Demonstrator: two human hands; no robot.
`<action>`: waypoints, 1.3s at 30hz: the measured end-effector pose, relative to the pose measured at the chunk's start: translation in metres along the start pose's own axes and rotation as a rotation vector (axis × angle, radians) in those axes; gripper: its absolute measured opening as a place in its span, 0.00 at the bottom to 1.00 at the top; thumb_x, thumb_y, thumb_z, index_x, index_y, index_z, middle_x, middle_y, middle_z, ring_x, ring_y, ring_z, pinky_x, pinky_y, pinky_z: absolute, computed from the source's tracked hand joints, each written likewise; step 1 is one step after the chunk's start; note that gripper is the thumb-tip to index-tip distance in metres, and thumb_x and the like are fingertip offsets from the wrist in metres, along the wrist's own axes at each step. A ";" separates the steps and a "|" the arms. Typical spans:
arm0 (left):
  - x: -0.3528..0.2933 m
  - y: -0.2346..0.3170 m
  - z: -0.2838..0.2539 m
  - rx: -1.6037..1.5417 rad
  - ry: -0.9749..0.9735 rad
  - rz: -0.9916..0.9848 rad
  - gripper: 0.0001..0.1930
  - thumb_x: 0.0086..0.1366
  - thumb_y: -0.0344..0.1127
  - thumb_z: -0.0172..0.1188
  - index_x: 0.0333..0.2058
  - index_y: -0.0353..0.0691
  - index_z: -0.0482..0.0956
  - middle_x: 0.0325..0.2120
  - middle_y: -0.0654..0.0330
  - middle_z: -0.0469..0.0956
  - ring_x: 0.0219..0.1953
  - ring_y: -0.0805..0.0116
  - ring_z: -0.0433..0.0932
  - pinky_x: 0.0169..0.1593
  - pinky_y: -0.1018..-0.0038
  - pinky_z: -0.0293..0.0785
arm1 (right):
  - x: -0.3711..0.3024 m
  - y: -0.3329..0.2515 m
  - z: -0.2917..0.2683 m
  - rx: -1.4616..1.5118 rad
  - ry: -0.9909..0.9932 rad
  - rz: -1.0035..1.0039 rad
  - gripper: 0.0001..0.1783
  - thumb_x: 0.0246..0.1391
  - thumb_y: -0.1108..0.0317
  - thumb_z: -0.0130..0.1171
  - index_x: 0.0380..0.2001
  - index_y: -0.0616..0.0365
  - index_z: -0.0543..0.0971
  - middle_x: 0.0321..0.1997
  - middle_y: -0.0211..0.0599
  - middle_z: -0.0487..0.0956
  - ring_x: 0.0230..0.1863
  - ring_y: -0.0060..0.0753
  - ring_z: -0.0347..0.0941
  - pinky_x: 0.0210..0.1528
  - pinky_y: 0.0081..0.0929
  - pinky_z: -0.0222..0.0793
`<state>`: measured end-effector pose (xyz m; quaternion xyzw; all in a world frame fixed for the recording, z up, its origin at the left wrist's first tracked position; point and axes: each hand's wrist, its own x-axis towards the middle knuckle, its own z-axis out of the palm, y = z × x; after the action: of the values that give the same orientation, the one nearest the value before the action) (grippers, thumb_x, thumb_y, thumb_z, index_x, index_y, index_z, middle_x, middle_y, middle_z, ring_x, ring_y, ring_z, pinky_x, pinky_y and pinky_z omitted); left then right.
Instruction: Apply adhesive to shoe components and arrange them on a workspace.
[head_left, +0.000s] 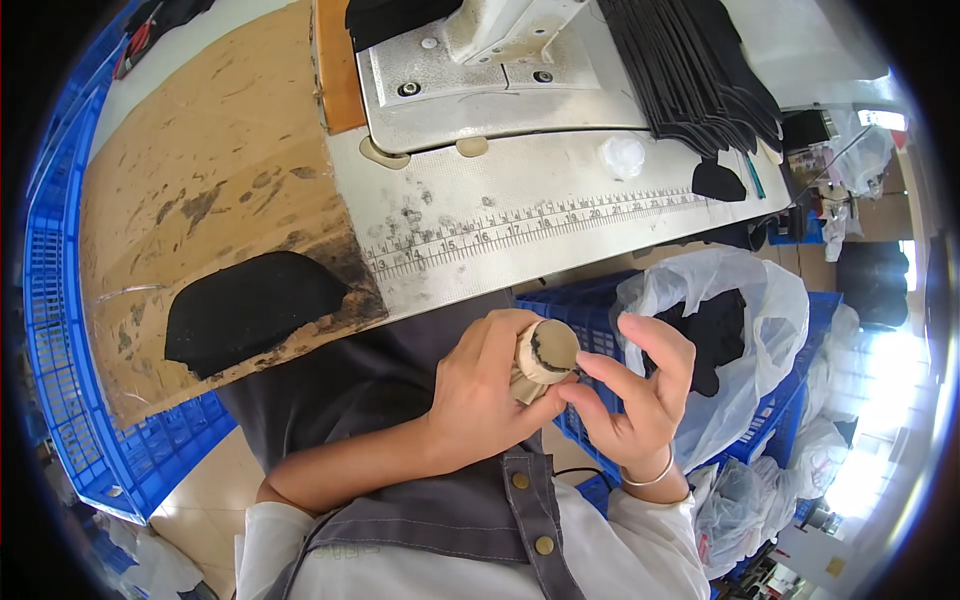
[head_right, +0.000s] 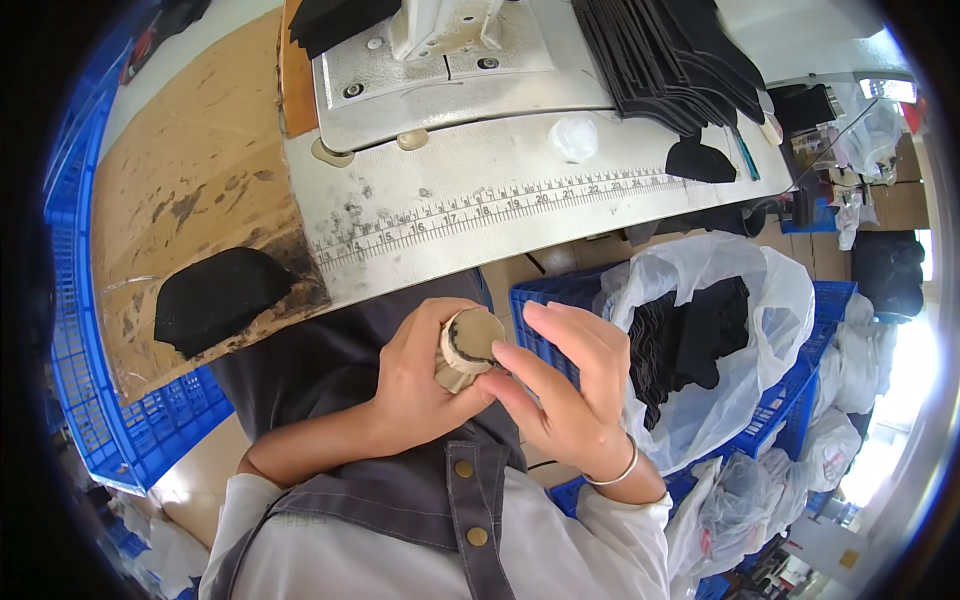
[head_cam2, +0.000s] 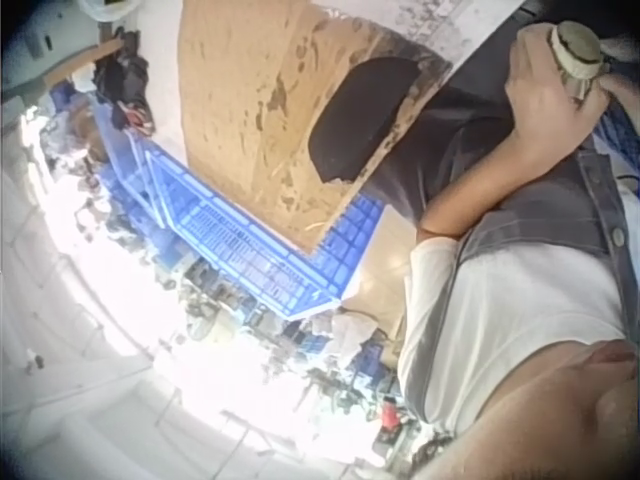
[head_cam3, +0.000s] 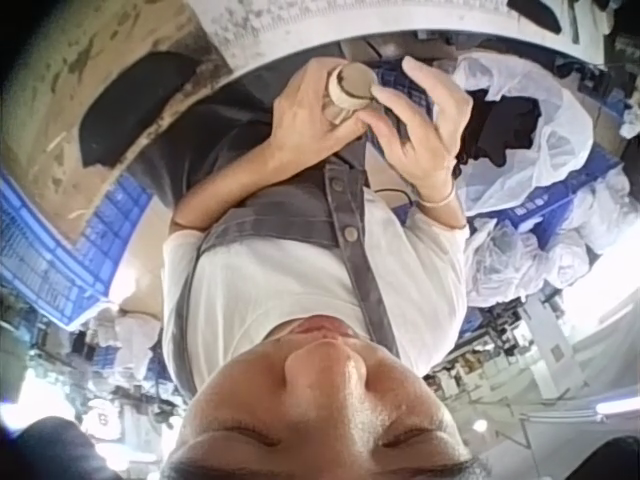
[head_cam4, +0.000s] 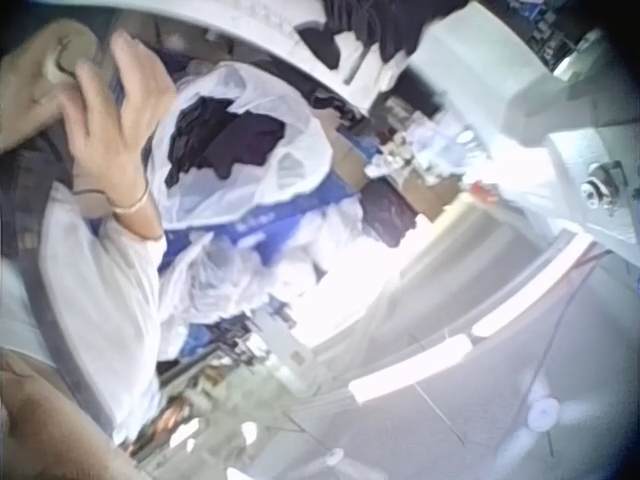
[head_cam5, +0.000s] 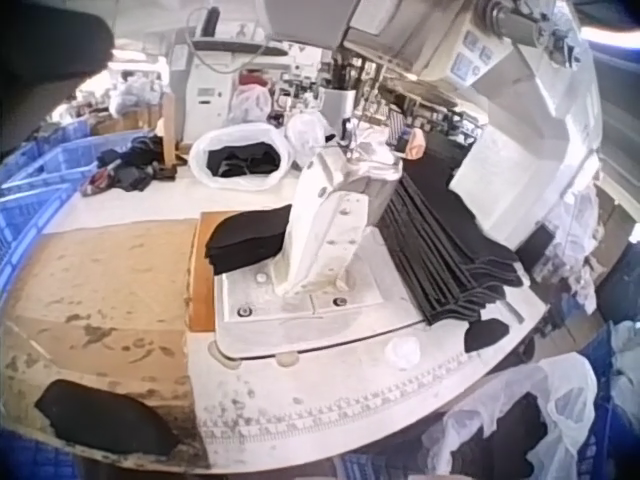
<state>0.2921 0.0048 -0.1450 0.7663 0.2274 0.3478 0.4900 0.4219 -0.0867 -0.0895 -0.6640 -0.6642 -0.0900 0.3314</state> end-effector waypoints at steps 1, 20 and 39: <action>0.000 0.001 0.000 0.015 -0.008 -0.007 0.26 0.45 0.35 0.69 0.41 0.35 0.68 0.33 0.52 0.73 0.34 0.54 0.75 0.34 0.66 0.73 | 0.002 0.001 0.002 0.014 0.000 -0.011 0.18 0.36 0.64 0.71 0.33 0.56 0.80 0.48 0.40 0.73 0.44 0.43 0.71 0.44 0.33 0.67; 0.015 -0.010 -0.014 -0.341 -0.310 -0.178 0.19 0.46 0.29 0.69 0.37 0.37 0.72 0.31 0.60 0.75 0.34 0.72 0.76 0.38 0.76 0.72 | -0.003 0.009 -0.018 0.206 0.283 0.186 0.17 0.52 0.50 0.57 0.32 0.54 0.78 0.54 0.45 0.63 0.57 0.51 0.61 0.54 0.40 0.60; 0.013 -0.007 -0.009 -0.281 -0.201 -0.207 0.19 0.44 0.33 0.70 0.35 0.38 0.72 0.28 0.56 0.75 0.30 0.61 0.77 0.34 0.72 0.73 | 0.001 0.019 0.025 0.193 0.063 -0.054 0.08 0.49 0.64 0.61 0.26 0.58 0.77 0.49 0.42 0.71 0.50 0.47 0.67 0.46 0.37 0.67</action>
<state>0.2937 0.0222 -0.1443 0.6938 0.2043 0.2454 0.6455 0.4312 -0.0701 -0.1147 -0.6077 -0.6767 -0.0553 0.4120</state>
